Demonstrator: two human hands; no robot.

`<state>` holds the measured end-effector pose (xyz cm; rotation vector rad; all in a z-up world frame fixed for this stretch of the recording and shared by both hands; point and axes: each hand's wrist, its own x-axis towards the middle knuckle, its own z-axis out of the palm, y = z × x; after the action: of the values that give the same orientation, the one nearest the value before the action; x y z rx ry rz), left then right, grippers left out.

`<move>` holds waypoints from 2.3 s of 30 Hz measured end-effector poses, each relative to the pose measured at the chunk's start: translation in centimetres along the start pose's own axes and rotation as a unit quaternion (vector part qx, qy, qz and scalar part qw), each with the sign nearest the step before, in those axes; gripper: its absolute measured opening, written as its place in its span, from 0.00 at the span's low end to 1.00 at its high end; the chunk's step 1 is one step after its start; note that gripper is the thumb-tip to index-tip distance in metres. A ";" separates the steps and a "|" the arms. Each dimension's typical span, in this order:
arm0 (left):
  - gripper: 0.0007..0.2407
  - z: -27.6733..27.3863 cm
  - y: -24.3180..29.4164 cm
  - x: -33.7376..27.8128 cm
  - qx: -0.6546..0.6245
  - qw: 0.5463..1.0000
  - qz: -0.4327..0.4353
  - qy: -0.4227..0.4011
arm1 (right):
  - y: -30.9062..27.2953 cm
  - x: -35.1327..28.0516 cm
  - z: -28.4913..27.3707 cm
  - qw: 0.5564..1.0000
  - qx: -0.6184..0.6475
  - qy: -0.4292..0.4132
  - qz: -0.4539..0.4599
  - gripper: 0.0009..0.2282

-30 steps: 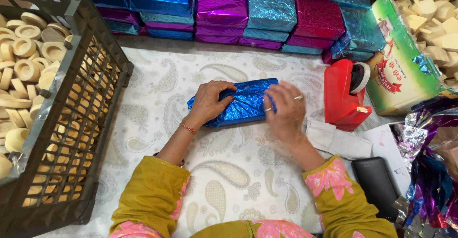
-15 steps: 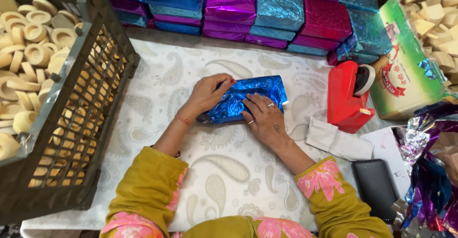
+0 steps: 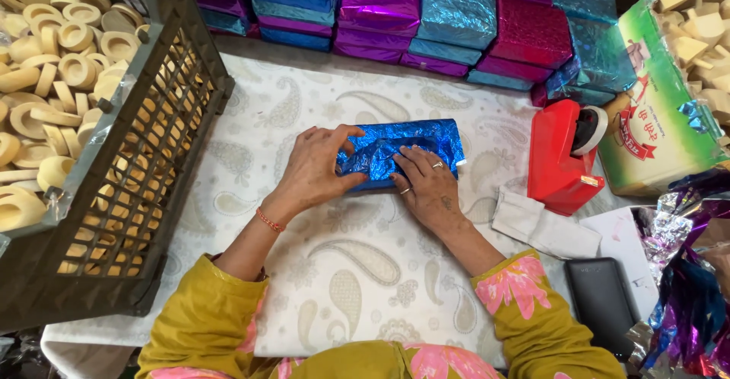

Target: Wrapping square items in blue foil and securing them with tape.

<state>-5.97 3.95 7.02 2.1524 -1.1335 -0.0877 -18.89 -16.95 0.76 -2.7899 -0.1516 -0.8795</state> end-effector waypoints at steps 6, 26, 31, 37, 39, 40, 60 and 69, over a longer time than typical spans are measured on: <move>0.18 1.1 -3.4 0.3 -0.109 0.987 -0.107 0.040 | 0.0 0.0 0.1 1.000 -0.001 0.000 0.006 0.14; 0.15 7.4 -2.3 -1.0 0.121 0.947 0.279 0.100 | 0.2 -0.2 0.2 1.000 -0.005 -0.008 0.001 0.15; 0.20 7.6 -3.4 -0.6 0.081 0.978 0.185 0.056 | 0.3 0.0 0.0 1.000 -0.007 0.006 -0.002 0.14; 0.19 7.8 -3.7 -0.7 0.072 0.980 0.174 0.057 | 3.9 0.4 -2.2 0.985 0.068 0.073 0.142 0.09; 0.19 8.1 -3.9 -0.7 0.073 0.981 0.168 0.060 | 6.2 1.1 -4.4 0.964 0.134 0.094 0.211 0.09; 0.19 8.1 -3.9 -0.7 0.072 0.981 0.169 0.059 | 7.7 0.7 -5.0 0.964 0.132 0.094 0.213 0.09; 0.19 8.4 -4.3 -0.6 0.074 0.981 0.169 0.056 | 9.8 0.3 -6.7 0.892 0.022 -0.354 0.281 0.11; 0.19 8.3 -4.1 -0.6 0.091 0.976 0.184 0.075 | 10.0 -0.4 -6.5 0.960 -0.079 -0.149 0.224 0.05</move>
<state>-6.48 1.39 -1.90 2.0243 -1.4742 0.3533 -21.22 -28.22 4.01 -2.9005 0.5093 -0.3752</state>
